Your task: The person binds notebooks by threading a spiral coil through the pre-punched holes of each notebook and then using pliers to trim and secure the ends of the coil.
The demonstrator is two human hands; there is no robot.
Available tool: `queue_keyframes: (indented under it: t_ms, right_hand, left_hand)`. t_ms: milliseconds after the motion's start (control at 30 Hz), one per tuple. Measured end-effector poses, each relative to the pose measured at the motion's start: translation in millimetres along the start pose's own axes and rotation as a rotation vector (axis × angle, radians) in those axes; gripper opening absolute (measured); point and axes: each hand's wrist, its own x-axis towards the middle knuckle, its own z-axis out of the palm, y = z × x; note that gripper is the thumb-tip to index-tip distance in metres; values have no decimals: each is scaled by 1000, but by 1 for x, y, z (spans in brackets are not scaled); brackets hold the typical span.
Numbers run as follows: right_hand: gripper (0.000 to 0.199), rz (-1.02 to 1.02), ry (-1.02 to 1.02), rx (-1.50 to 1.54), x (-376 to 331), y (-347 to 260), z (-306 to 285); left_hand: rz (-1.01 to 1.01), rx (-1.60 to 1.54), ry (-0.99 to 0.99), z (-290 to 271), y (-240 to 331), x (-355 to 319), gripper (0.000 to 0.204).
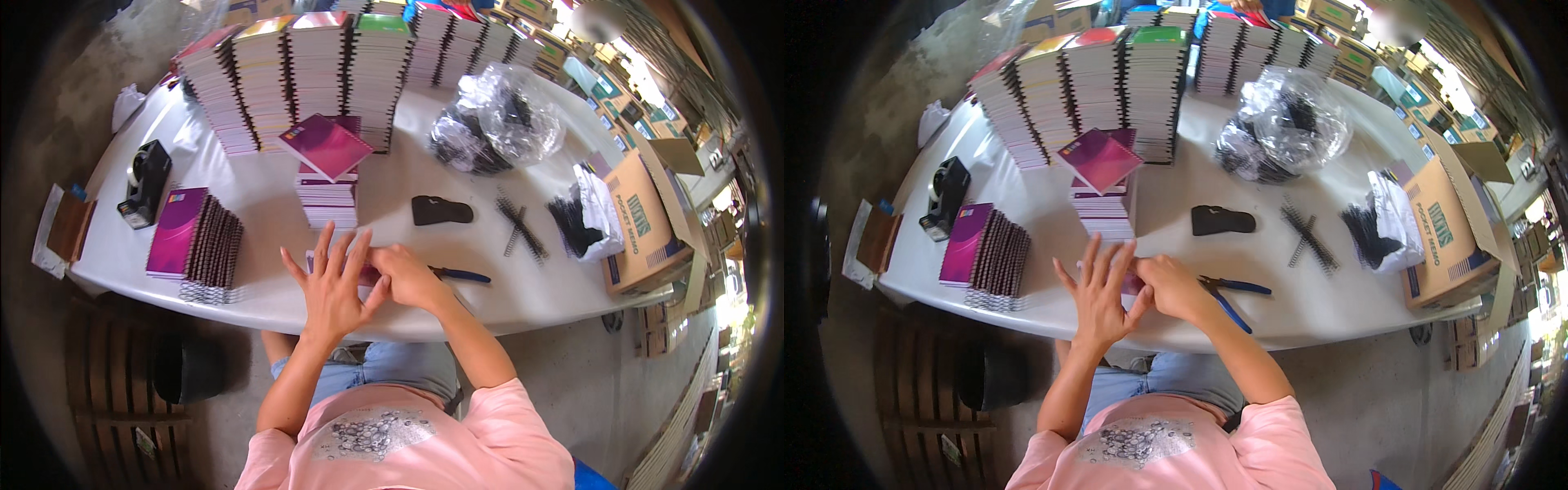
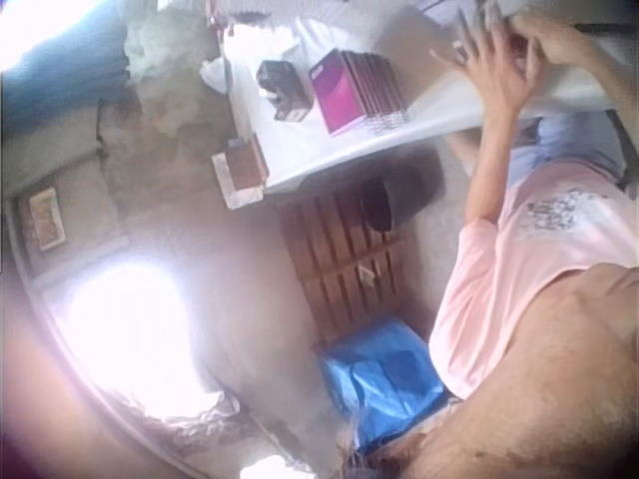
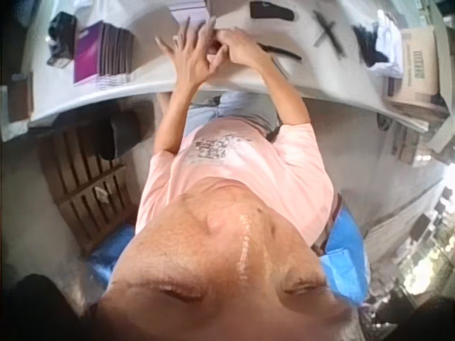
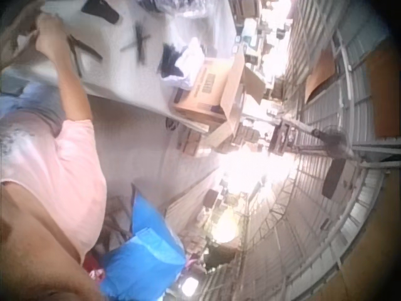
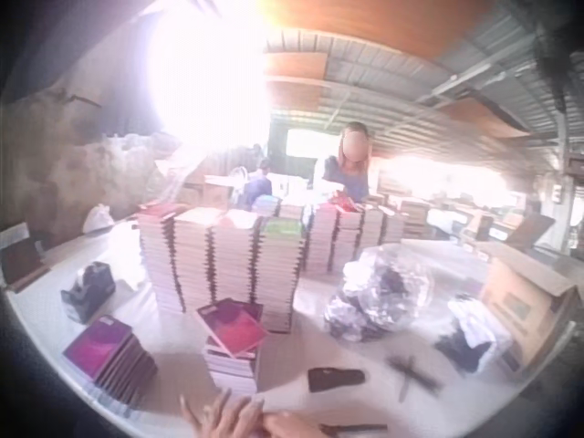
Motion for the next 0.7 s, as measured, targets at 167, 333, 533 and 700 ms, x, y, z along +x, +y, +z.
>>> queue_keyframes:
  t_ms: [167, 333, 533, 700]
  right_hand:
    - [58, 241, 398, 249, -42, 58, -82]
    - [47, 815, 501, -459, -92, 185, -88]
    - [48, 673, 411, -526, -92, 170, -115]
    - [61, 659, 409, -835, -95, 142, -139]
  left_hand:
    - [-90, 42, -85, 19, -17, -13, 62]
    - [-133, 34, 35, 32, 6, -9, 56]
    - [-91, 92, 67, 28, -8, -11, 44]
    - [-70, 84, 104, 28, -8, -9, 50]
